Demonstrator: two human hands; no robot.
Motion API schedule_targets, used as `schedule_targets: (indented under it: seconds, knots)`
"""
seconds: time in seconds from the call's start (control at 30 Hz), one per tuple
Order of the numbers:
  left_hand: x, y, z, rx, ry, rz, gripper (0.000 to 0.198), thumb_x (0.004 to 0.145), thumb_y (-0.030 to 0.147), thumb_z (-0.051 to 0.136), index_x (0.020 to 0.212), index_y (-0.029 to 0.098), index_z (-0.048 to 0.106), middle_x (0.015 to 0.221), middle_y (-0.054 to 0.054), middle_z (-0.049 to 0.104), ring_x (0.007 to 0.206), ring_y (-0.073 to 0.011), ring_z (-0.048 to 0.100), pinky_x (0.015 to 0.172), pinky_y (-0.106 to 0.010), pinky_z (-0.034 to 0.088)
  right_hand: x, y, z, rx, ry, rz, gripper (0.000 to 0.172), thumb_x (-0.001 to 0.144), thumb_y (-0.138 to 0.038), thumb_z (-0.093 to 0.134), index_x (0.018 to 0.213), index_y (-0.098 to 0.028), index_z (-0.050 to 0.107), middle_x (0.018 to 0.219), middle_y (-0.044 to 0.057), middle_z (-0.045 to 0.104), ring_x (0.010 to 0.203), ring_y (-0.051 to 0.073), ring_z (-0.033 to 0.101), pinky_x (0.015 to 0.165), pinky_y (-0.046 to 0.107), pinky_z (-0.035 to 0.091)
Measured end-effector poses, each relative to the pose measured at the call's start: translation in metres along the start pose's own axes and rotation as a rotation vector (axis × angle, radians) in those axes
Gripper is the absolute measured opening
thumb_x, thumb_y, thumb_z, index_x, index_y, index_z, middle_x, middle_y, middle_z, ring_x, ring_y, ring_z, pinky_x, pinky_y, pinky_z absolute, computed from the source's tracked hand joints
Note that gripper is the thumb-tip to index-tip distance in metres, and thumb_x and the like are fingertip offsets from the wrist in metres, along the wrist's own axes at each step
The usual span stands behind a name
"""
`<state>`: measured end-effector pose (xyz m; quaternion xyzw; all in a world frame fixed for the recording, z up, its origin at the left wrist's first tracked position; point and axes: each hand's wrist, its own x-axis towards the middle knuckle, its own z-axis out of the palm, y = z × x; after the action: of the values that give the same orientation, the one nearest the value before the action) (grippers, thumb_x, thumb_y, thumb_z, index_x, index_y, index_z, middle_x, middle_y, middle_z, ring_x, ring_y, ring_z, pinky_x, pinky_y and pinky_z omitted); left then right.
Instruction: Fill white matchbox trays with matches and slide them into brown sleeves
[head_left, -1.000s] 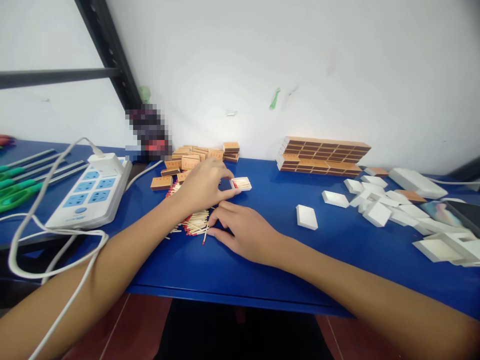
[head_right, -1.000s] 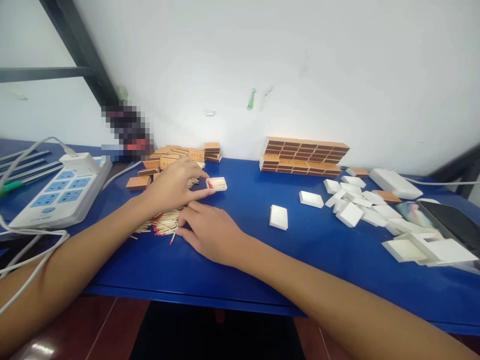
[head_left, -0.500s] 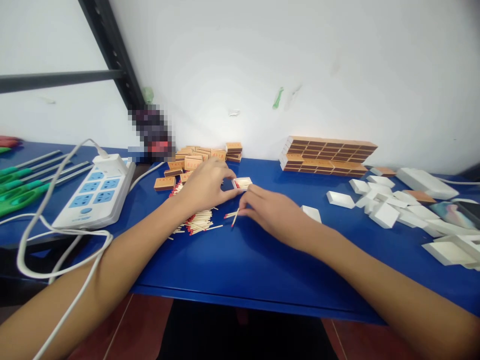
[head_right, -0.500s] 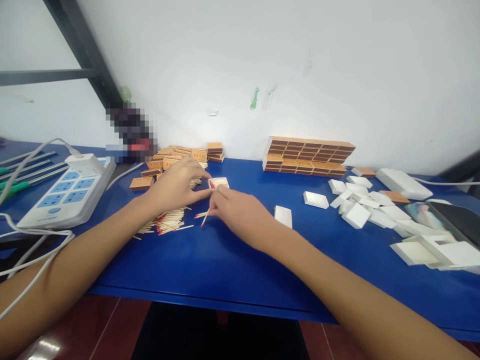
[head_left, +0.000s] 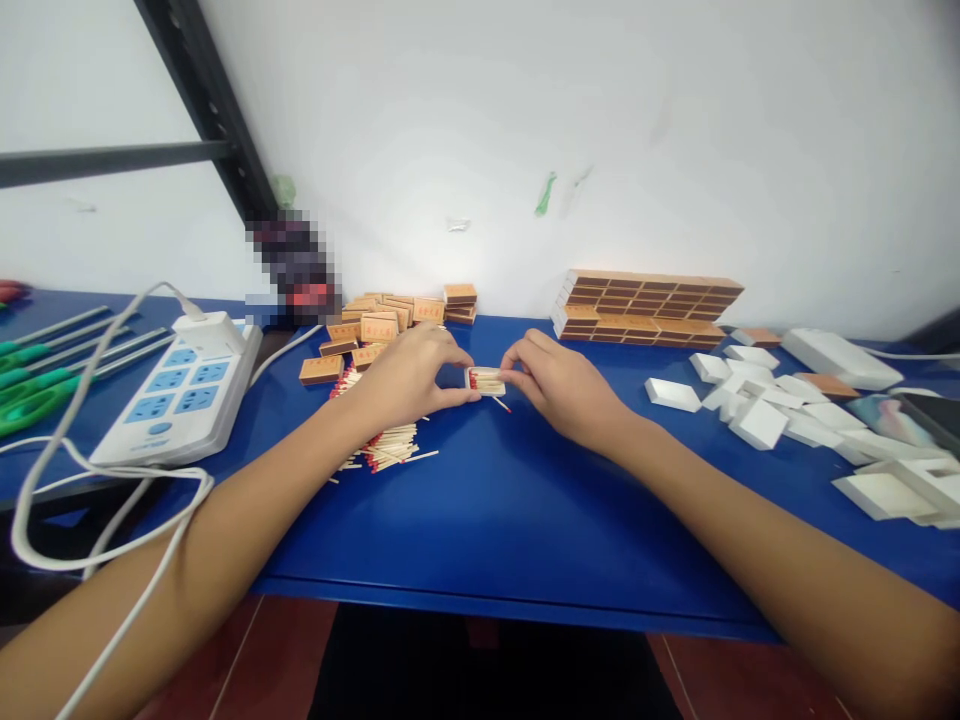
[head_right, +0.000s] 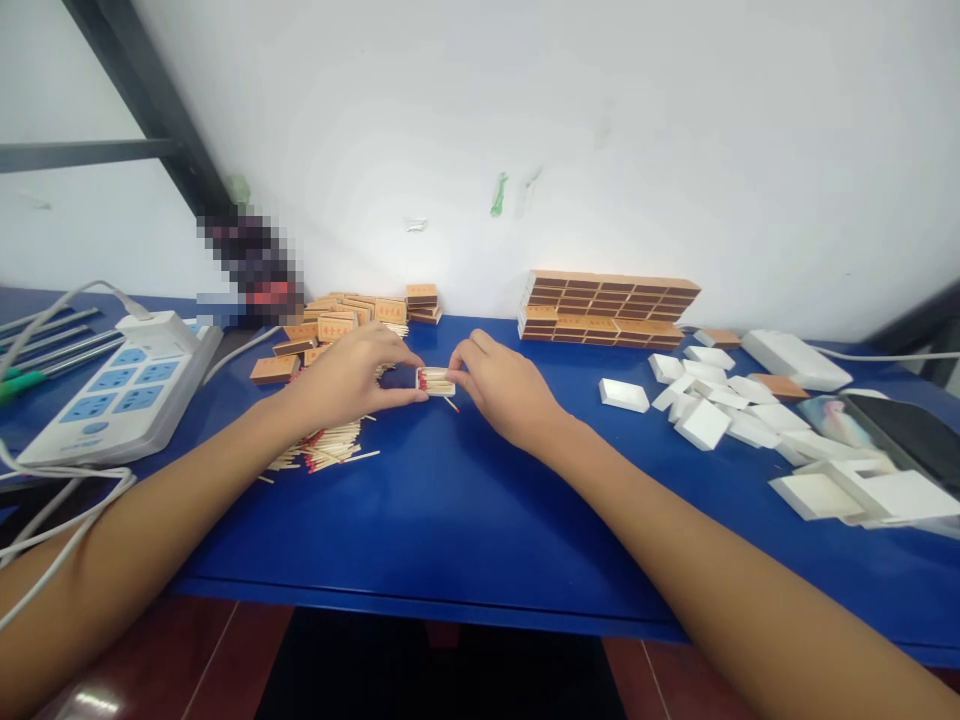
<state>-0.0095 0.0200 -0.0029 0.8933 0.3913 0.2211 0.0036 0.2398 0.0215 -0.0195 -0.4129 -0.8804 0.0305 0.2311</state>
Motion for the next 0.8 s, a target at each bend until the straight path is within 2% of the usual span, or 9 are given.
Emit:
schedule_targets:
  seconds: [0.2, 0.37, 0.53, 0.6, 0.7, 0.8]
  knots:
    - [-0.001, -0.002, 0.002, 0.013, 0.000, -0.025, 0.033, 0.091, 0.047, 0.081, 0.108, 0.019, 0.080, 0.099, -0.009, 0.076, 0.103, -0.0285, 0.064, 0.091, -0.042, 0.049, -0.001, 0.007, -0.005, 0.088, -0.033, -0.049, 0.014, 0.107, -0.024, 0.053, 0.109, -0.020, 0.066, 0.102, 0.005, 0.058, 0.081, 0.018, 0.055, 0.078, 0.031, 0.043]
    - [-0.001, -0.003, -0.001, 0.060, 0.032, -0.087, 0.032, 0.091, 0.048, 0.080, 0.104, 0.018, 0.080, 0.101, -0.011, 0.077, 0.104, -0.0311, 0.064, 0.090, -0.043, 0.049, -0.005, 0.005, -0.009, 0.151, -0.223, -0.150, 0.028, 0.104, -0.015, 0.049, 0.121, -0.026, 0.070, 0.111, 0.005, 0.058, 0.083, 0.017, 0.058, 0.079, 0.031, 0.045]
    - [0.000, -0.004, -0.002, 0.087, 0.040, -0.111, 0.029, 0.091, 0.045, 0.080, 0.103, 0.018, 0.080, 0.095, -0.009, 0.078, 0.100, -0.0309, 0.064, 0.087, -0.043, 0.048, -0.002, 0.007, -0.005, 0.172, -0.269, -0.046, 0.013, 0.103, -0.021, 0.057, 0.103, -0.022, 0.071, 0.105, 0.005, 0.058, 0.084, 0.018, 0.059, 0.078, 0.032, 0.047]
    - [0.000, -0.004, -0.002, 0.089, 0.040, -0.106, 0.029, 0.091, 0.046, 0.079, 0.101, 0.019, 0.080, 0.092, -0.009, 0.077, 0.098, -0.0308, 0.064, 0.086, -0.043, 0.048, -0.001, 0.007, -0.005, 0.194, -0.283, -0.011, 0.012, 0.103, -0.022, 0.057, 0.099, -0.020, 0.069, 0.103, 0.005, 0.059, 0.084, 0.018, 0.059, 0.078, 0.032, 0.047]
    - [0.000, -0.004, -0.001, 0.090, 0.050, -0.102, 0.029, 0.091, 0.046, 0.079, 0.101, 0.018, 0.080, 0.092, -0.009, 0.076, 0.098, -0.0303, 0.064, 0.088, -0.043, 0.048, -0.004, -0.010, -0.005, 0.255, -0.298, -0.011, 0.014, 0.105, -0.023, 0.055, 0.096, -0.020, 0.066, 0.102, 0.005, 0.060, 0.086, 0.018, 0.059, 0.080, 0.033, 0.048]
    - [0.000, -0.004, -0.001, 0.095, 0.053, -0.108, 0.028, 0.091, 0.043, 0.080, 0.102, 0.017, 0.080, 0.098, -0.011, 0.077, 0.102, -0.0308, 0.064, 0.090, -0.044, 0.048, -0.010, -0.045, 0.001, 0.311, -0.283, -0.070, 0.014, 0.107, -0.024, 0.055, 0.098, -0.020, 0.064, 0.105, 0.005, 0.062, 0.093, 0.019, 0.061, 0.084, 0.034, 0.049]
